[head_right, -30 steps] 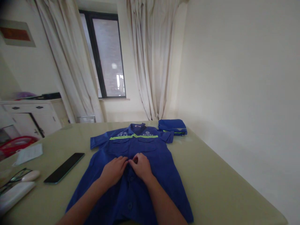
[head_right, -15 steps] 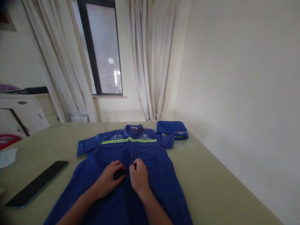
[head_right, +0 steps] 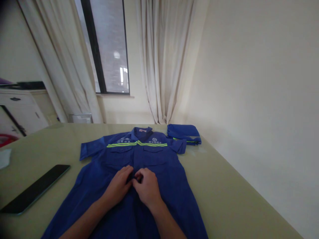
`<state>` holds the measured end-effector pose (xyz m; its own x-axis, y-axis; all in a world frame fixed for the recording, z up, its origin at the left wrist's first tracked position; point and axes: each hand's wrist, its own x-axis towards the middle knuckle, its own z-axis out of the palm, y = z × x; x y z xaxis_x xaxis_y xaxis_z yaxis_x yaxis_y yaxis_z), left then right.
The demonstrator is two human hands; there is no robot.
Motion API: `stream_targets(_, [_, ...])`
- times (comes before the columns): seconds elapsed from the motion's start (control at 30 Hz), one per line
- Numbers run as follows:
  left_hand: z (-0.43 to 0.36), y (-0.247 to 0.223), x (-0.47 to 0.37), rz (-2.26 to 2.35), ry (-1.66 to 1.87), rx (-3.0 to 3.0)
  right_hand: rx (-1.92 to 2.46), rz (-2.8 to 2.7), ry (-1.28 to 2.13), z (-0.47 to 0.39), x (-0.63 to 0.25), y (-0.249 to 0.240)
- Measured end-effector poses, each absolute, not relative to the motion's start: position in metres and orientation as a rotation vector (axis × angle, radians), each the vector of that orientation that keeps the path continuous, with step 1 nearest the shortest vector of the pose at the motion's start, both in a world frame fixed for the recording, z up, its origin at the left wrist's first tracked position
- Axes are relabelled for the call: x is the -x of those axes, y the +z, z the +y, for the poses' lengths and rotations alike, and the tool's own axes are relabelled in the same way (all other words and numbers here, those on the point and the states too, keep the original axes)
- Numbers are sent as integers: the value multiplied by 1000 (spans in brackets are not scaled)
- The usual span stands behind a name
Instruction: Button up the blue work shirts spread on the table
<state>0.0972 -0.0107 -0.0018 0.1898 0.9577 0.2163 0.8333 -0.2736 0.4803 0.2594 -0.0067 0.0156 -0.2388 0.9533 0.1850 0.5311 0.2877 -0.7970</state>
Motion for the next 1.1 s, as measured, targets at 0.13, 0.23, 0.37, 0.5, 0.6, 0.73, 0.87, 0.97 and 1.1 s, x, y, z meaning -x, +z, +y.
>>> stream_targets(0.13, [-12,3,-95,1616,815,-2148,1336,-1874,762,-6,-261,15])
stream_targets(0.23, [-12,8,-93,1495,924,-2019,1363,-1781,762,-6,-261,17])
stream_targets(0.37, [-11,12,-93,1385,1040,-1878,1390,-1763,704,-6,-261,21])
stream_targets(0.5, [-13,12,-96,1363,1076,-1865,1480,-1797,632,-8,-259,23])
stream_targets(0.6, [-15,12,-99,1376,1110,-1896,1515,-1805,566,-10,-257,22])
stream_targets(0.73, [-17,11,-101,1430,1118,-1965,1506,-1850,591,-11,-257,23])
stream_targets(0.87, [-18,8,-102,1493,1123,-1969,1398,-1839,690,-10,-259,23])
stream_targets(0.97, [-17,8,-101,1512,1126,-1937,1307,-1803,815,-7,-260,22])
stream_targets(1.1, [-16,8,-102,1425,1185,-1851,1295,-1767,900,-4,-260,18])
